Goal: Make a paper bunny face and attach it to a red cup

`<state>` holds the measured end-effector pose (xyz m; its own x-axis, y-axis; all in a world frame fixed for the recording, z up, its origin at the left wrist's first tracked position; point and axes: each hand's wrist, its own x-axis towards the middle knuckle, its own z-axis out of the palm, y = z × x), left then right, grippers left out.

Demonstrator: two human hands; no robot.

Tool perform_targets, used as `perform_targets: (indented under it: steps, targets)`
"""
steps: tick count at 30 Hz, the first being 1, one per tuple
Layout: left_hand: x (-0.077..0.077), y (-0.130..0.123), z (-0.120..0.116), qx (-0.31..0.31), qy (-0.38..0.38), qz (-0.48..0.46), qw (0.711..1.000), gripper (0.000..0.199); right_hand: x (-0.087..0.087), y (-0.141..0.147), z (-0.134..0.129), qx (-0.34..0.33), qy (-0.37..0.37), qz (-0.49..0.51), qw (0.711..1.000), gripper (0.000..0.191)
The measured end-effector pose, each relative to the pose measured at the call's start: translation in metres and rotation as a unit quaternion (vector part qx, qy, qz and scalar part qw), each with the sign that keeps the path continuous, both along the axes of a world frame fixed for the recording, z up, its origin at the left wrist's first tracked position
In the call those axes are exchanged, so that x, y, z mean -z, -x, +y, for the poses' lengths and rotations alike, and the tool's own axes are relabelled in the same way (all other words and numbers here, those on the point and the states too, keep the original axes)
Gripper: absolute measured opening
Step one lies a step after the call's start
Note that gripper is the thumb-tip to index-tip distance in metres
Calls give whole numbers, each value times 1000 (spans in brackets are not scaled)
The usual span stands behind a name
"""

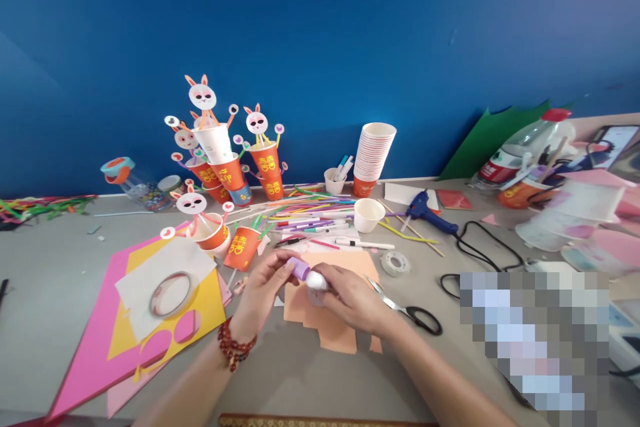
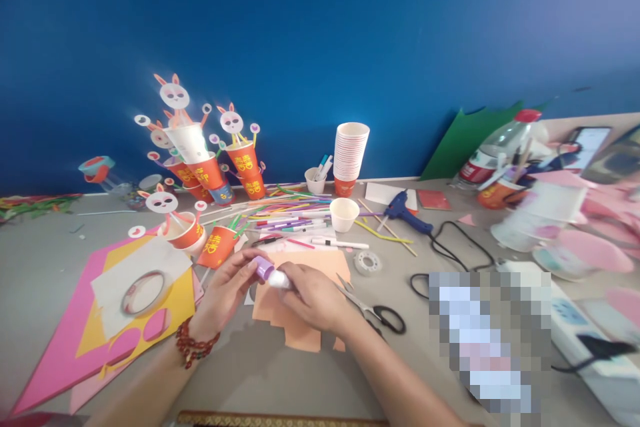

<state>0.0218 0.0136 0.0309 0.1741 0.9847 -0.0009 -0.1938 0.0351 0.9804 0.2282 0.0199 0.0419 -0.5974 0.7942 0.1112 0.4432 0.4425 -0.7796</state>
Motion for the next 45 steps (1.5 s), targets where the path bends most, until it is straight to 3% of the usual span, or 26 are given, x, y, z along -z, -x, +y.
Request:
perform_targets:
  steps: [6, 12, 19, 21, 29, 34, 36, 39, 42, 45]
  targets:
    - [-3, -2, -8, -28, -91, 89, 991, 21, 0, 2, 0, 8, -4, -51, 999, 23]
    - [-8, -1, -13, -31, -202, 203, 957, 21, 0, 2, -2, 8, -21, -85, 996, 16]
    - [-13, -3, -17, -73, -344, 354, 867, 23, 3, 5, -4, 14, -20, -74, 997, 23]
    - [-13, -4, -17, -80, -358, 370, 854, 24, 3, 5, -5, 17, -17, -74, 997, 25]
    - [-8, -5, -20, -44, -332, 342, 878, 22, 3, 9, -8, 20, -36, -70, 997, 23]
    - [-4, -12, -20, -30, -302, 179, 936, 52, -5, -2, 3, 24, -110, 49, 992, 21]
    - [-4, -14, -19, -45, -262, 139, 954, 56, -7, -22, 16, 84, -187, 70, 976, 18]
    - [0, -14, -19, -46, -223, 166, 959, 46, 0, -66, 41, 282, -238, 52, 928, 15]
    - [5, -14, -21, 6, -221, 198, 955, 41, 16, -105, 61, 434, -181, 41, 882, 25]
    - [9, -14, -22, 19, -229, 212, 950, 37, 33, -122, 71, 468, -130, -67, 871, 28]
